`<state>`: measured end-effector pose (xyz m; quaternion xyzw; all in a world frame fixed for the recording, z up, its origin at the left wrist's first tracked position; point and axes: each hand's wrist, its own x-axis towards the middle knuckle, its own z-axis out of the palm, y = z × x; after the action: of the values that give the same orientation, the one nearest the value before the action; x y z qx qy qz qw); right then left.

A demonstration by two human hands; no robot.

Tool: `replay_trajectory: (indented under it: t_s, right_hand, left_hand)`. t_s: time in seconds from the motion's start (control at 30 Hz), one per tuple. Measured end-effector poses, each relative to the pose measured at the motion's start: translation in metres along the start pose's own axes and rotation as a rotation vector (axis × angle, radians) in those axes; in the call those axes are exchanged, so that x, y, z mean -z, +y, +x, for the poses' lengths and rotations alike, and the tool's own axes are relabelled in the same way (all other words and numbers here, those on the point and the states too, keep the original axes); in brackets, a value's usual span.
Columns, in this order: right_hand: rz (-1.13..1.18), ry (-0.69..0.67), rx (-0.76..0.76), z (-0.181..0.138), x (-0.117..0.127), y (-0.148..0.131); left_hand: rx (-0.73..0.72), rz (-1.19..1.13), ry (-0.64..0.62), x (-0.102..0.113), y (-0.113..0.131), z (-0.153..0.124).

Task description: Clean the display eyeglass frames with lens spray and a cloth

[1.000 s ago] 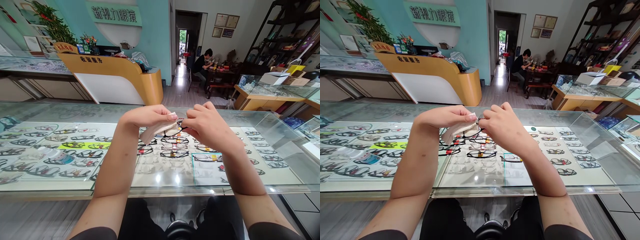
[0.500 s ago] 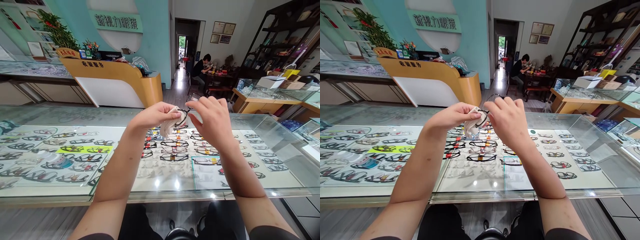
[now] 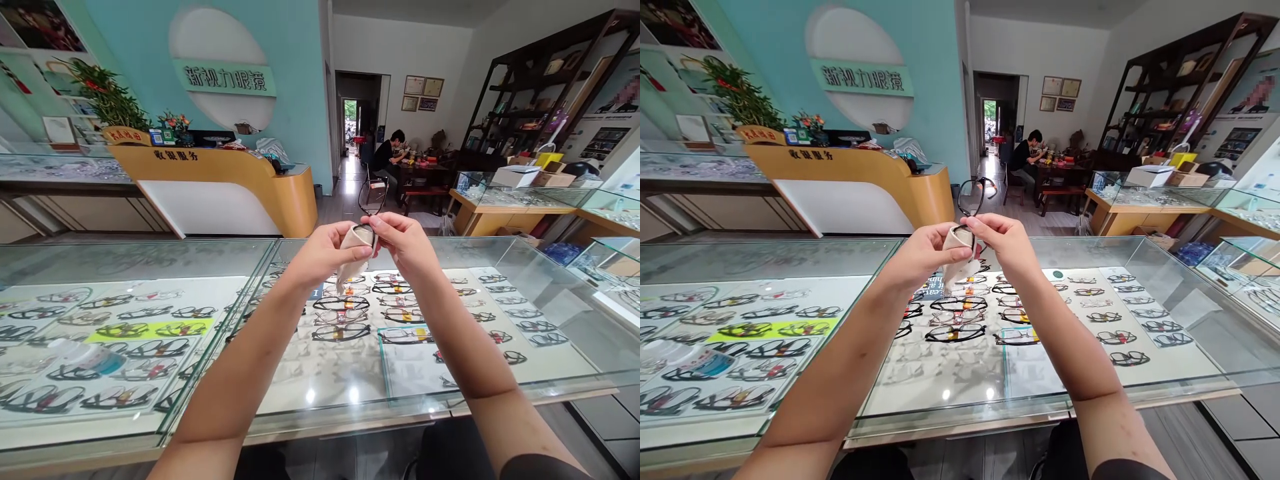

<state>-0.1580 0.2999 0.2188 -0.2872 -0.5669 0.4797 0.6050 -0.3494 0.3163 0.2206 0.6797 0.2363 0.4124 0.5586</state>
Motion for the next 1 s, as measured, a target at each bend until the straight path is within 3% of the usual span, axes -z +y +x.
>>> replay_trajectory:
  t_s: [0.23, 0.47, 0.8, 1.0]
  right_hand:
    - [0.106, 0.005, 0.001, -0.002, -0.010, 0.005]
    - [0.048, 0.096, 0.064, -0.002, -0.009, 0.005]
    - [0.101, 0.069, 0.029, -0.007, -0.021, 0.008]
    - [0.101, 0.173, 0.142, -0.013, -0.018, -0.005]
  left_hand:
    - [-0.142, -0.123, 0.259, -0.021, -0.012, 0.007]
    - [-0.087, -0.066, 0.131, -0.016, -0.004, 0.000]
    - [-0.195, -0.050, 0.334, -0.031, -0.006, -0.001]
    - [-0.235, 0.145, 0.269, -0.023, 0.007, -0.018]
